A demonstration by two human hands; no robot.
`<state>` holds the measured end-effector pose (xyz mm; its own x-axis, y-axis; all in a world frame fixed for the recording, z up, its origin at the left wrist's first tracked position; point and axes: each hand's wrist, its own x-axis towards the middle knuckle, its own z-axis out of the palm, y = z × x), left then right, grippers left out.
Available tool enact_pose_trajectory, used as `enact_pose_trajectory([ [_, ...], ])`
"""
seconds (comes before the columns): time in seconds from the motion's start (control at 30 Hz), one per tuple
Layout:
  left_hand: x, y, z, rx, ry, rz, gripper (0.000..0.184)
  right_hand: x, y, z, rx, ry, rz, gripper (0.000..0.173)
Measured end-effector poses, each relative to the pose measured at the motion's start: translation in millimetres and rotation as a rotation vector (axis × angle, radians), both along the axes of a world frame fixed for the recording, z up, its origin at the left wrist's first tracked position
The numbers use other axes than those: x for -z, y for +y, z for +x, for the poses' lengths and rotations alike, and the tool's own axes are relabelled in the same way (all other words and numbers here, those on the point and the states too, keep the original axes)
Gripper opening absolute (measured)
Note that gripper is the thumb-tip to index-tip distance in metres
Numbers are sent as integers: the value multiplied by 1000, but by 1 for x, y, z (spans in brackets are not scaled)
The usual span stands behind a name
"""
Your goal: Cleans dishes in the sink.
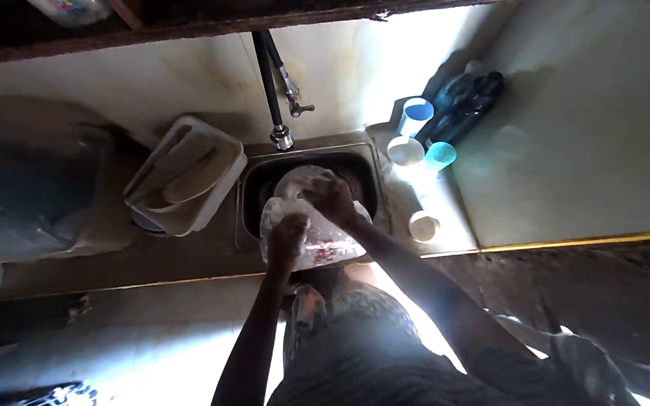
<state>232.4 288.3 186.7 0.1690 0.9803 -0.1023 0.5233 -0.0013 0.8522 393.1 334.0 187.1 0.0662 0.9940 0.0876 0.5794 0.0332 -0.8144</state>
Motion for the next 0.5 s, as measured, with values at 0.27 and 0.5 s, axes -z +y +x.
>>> enact_pose_trajectory([
  [0.27,1,-4,-2,36,82,20,23,18,-13,-29,-64,268,65,29],
  [0.5,5,-12,-5,51,16,17,23,-15,5,6,-492,-11,-181,29],
])
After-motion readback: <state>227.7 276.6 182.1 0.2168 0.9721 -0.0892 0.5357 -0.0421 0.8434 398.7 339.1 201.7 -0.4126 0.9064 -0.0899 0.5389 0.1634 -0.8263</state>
